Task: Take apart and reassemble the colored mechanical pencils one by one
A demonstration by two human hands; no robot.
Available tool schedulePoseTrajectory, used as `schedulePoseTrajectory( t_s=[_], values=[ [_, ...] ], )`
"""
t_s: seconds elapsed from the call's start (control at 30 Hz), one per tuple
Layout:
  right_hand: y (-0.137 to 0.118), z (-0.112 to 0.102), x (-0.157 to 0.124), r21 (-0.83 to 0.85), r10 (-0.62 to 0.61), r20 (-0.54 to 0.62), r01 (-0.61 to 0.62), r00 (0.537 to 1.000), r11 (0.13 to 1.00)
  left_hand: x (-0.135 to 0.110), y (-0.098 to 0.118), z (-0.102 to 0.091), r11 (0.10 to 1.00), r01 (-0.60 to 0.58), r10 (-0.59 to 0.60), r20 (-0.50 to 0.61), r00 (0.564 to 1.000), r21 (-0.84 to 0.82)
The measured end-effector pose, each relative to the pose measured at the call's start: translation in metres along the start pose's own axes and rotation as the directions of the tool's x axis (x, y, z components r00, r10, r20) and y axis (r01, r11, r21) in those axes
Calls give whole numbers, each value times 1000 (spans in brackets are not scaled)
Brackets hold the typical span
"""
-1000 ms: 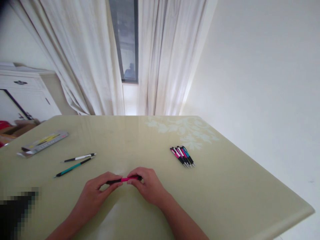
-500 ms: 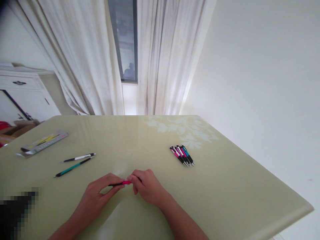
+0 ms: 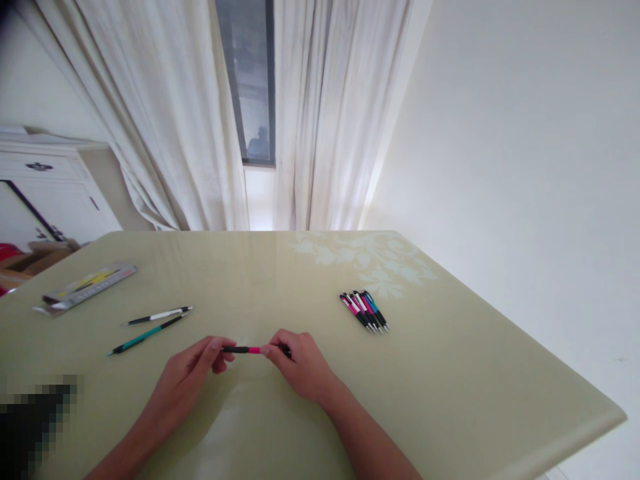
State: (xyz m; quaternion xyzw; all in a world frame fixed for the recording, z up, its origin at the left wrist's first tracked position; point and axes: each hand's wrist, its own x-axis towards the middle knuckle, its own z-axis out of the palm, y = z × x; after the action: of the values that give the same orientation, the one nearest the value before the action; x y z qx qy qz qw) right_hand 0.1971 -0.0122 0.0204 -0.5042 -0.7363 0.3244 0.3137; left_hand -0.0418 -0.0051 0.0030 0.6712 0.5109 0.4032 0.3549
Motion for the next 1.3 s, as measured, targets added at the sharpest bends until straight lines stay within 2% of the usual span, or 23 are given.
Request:
schedulePoseTrajectory(
  t_s=[0.17,0.3,0.37,0.47,0.6,0.7,0.8,0.93,1.1,1.3],
  values=[
    [2,-3,1,0,8,-26,-8,1000,1000,8,-6,-3,997,-40,40,-5,999,-63],
    [3,-2,2,14,13,-34,-13,999,1000,9,-9,-2,991,15,-20,-32,999,-136],
    [4,-2,2,17,14,-33,-14,999,1000,9,-8,-2,995,45,-45,1,999,-93],
    [5,-2,3,20,13,-39,-12,999,1000,9,-5,-4,1000,15,-15,36,999,-14],
    [5,-2,2,32,4,-52,-2,999,999,10,-5,-5,999,11,-12,-12,1000,-51],
    [6,-2,2,41,0,-64,3,998,999,10,-5,-3,996,68,-64,60,996,-64],
    [7,-2,2,43,-6,-55,8,998,999,9,-3,-2,997,61,-56,117,992,-42],
    [6,-3,2,46,-19,-13,19,1000,999,9,-1,-4,997,23,-17,93,996,-68],
    [4,-2,1,36,-26,-12,26,1000,999,9,-3,-5,997,46,-42,77,996,-55],
    [8,-1,1,7,-9,-5,9,1000,1000,8,-8,-4,994,-31,35,39,999,-105]
  ],
)
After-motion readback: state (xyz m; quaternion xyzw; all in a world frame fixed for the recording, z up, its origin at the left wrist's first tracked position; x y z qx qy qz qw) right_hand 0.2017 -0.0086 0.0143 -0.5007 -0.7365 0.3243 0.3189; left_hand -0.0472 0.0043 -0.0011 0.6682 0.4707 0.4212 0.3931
